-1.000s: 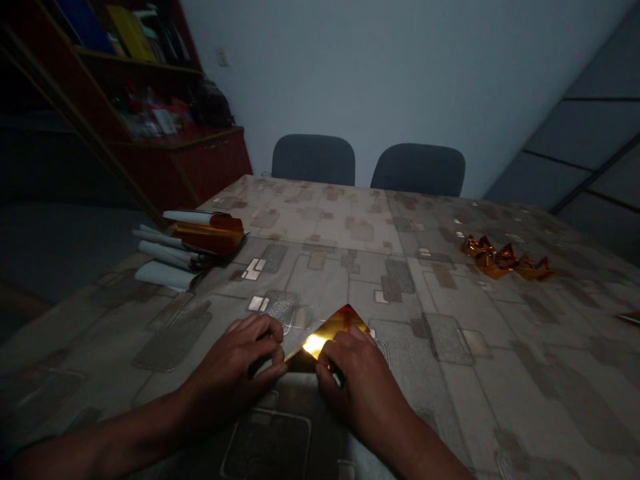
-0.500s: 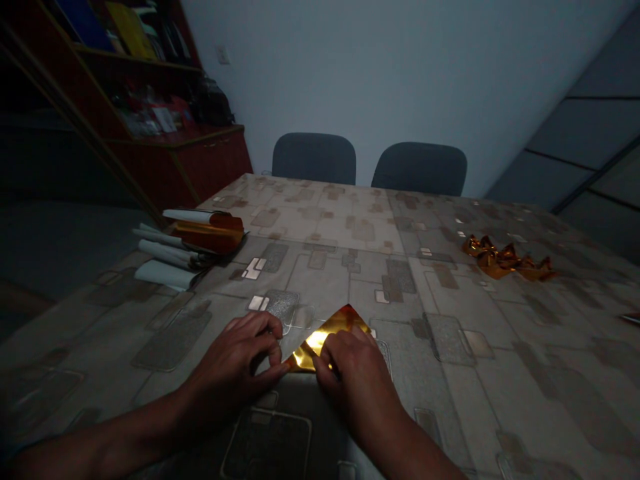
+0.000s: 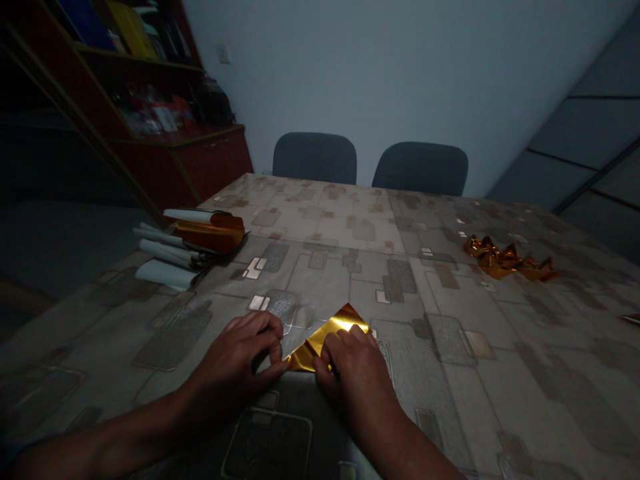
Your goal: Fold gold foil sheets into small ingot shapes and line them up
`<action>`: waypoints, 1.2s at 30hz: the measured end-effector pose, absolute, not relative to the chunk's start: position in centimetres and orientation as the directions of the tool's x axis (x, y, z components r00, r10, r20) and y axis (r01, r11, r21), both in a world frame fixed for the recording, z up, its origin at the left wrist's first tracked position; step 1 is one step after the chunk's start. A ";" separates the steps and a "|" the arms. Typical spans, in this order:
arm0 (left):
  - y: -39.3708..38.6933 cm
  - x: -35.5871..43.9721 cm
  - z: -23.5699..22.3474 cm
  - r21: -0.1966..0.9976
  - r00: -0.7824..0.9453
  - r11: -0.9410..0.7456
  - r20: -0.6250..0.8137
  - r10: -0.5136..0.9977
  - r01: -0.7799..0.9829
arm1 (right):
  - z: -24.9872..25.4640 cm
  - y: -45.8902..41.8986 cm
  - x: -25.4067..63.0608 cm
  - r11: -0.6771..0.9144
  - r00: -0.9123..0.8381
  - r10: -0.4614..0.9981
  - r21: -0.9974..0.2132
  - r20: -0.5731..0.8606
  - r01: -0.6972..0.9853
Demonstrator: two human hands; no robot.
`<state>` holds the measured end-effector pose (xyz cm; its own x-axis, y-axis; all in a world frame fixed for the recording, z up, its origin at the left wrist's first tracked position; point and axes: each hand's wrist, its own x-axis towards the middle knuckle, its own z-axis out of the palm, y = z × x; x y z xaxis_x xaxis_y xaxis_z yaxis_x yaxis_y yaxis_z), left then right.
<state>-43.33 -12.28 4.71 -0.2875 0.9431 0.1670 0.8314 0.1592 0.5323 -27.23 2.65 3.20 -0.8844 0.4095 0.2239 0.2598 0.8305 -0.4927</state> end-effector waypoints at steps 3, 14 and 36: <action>-12.3 -43.3 4.8 0.524 -0.287 0.166 0.158 0.945 0.835 | 3.2 2.6 -27.2 0.840 -0.886 0.406 -0.473 0.226 0.265; -12.3 -43.4 4.7 0.514 -0.267 0.139 0.184 0.946 0.846 | 3.3 2.5 -27.4 0.867 -0.893 0.392 -0.415 0.223 0.277; -12.0 -43.5 3.4 0.166 0.057 -0.133 0.399 0.915 0.977 | 3.4 2.6 -27.5 0.898 -0.884 0.361 -0.368 0.296 0.243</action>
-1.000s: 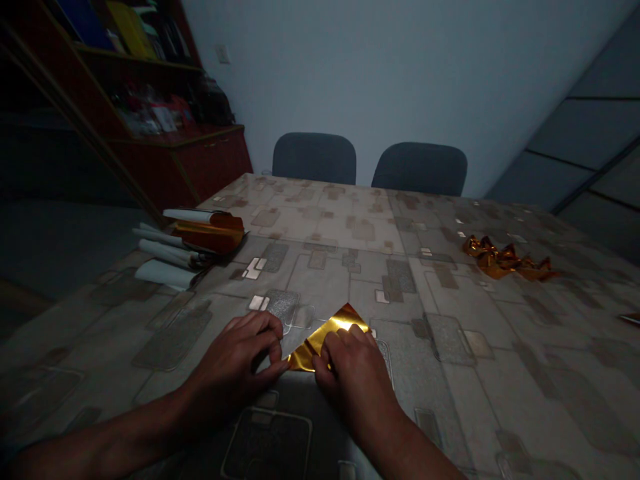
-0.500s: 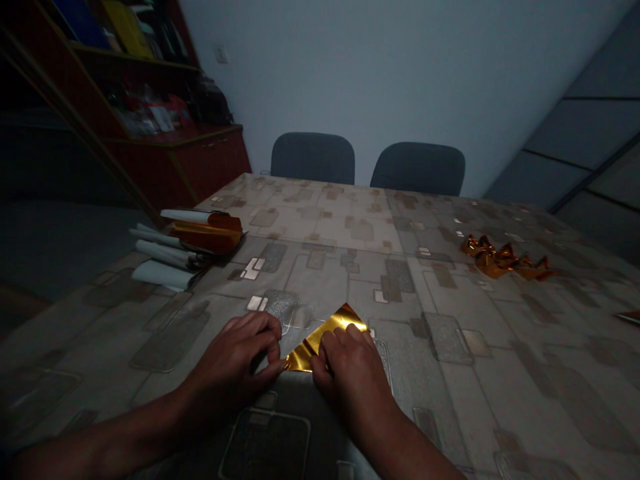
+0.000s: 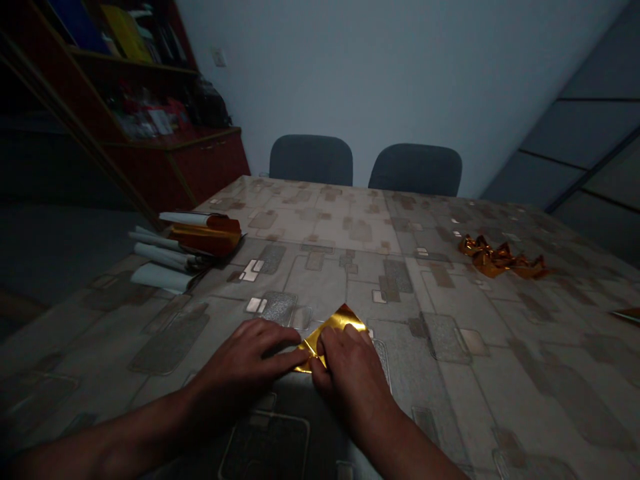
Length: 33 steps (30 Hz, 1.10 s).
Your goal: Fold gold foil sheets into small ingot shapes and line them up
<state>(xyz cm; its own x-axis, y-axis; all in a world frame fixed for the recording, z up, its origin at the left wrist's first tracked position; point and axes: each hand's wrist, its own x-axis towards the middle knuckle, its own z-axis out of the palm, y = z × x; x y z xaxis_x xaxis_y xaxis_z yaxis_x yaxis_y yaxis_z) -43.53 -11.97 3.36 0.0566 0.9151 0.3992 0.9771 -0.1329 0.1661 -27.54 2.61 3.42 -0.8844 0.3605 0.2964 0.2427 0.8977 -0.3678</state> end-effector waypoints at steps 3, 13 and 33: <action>-11.8 -43.4 3.8 0.122 0.137 -0.197 0.380 0.915 0.973 | 3.6 2.6 -27.5 0.894 -0.894 0.365 -0.367 0.261 0.257; -11.6 -43.6 4.3 0.134 0.196 -0.253 0.339 0.920 0.958 | 4.5 3.0 -26.7 0.826 -0.897 0.411 -0.483 0.161 0.292; -12.0 -44.1 3.9 0.123 0.224 -0.265 0.272 0.936 0.957 | 5.7 4.0 -26.3 0.933 -0.985 0.092 -0.359 0.143 0.035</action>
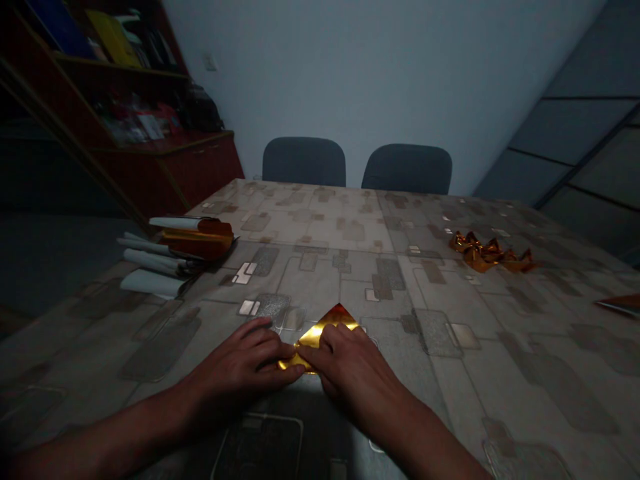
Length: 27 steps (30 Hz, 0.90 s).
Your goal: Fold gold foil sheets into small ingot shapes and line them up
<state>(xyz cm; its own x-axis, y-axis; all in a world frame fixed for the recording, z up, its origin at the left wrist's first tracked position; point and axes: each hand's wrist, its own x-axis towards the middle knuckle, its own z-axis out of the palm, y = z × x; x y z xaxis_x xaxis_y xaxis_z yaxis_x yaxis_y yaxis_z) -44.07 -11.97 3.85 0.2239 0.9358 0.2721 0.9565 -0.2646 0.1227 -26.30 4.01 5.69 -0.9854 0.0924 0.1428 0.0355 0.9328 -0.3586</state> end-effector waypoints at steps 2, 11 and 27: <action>-12.0 -44.1 3.9 0.132 0.228 -0.269 0.262 0.938 0.954 | 5.5 3.8 -26.5 0.942 -0.984 0.115 -0.330 0.140 0.063; -12.1 -44.0 4.0 0.108 0.240 -0.275 0.263 0.935 0.955 | 5.8 4.5 -25.7 0.889 -0.974 0.142 -0.455 0.176 0.048; -12.6 -44.4 5.6 0.094 0.292 -0.342 0.341 0.893 0.935 | 6.1 3.8 -25.3 0.876 -0.992 0.011 -0.480 0.123 -0.049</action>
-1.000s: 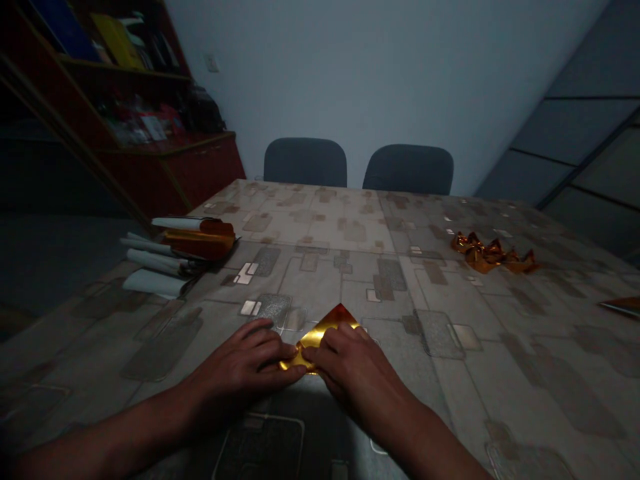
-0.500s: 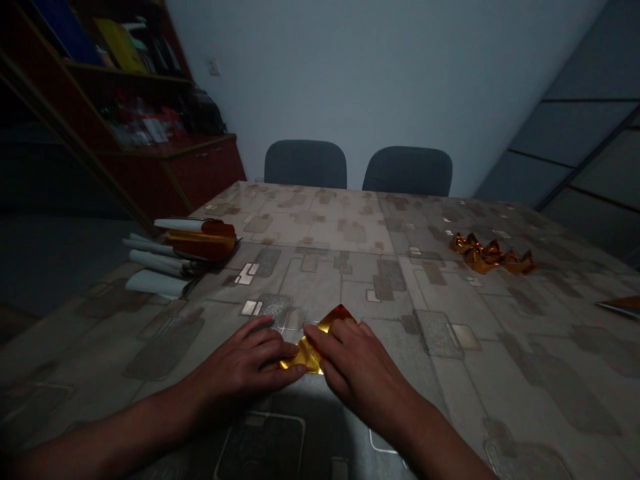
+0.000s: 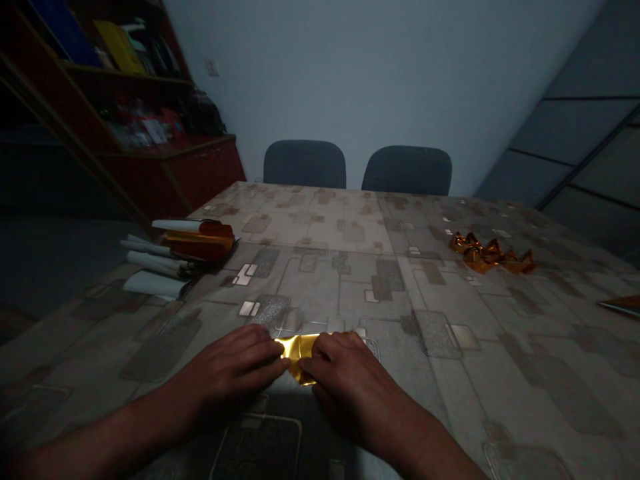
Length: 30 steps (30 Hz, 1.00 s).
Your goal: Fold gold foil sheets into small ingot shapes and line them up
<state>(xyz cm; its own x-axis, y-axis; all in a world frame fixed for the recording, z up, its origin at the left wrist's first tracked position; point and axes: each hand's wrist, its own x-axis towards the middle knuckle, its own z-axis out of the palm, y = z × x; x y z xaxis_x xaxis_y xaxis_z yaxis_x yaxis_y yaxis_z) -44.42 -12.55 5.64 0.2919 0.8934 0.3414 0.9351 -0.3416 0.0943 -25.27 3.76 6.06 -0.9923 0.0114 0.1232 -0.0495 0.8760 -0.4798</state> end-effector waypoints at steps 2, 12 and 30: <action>-12.9 -44.2 5.2 0.150 0.245 -0.306 0.329 0.912 0.940 | 5.9 3.7 -25.3 0.880 -0.991 0.019 -0.473 0.131 -0.046; -14.0 -43.8 3.9 0.243 0.130 -0.172 0.177 0.975 0.955 | 6.6 3.9 -25.1 0.882 -0.995 -0.004 -0.468 0.103 -0.051; -14.6 -43.3 5.2 0.232 0.139 -0.176 0.165 0.976 0.957 | 5.6 3.9 -26.5 0.969 -0.989 0.136 -0.213 0.054 0.122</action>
<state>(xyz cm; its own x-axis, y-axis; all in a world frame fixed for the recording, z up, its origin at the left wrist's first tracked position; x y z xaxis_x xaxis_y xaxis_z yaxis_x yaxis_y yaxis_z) -43.34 -14.57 5.16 0.1394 0.9764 0.1649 0.9567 -0.1758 0.2321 -26.53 3.90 5.59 -0.9892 0.1365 0.0537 0.1222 0.9695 -0.2126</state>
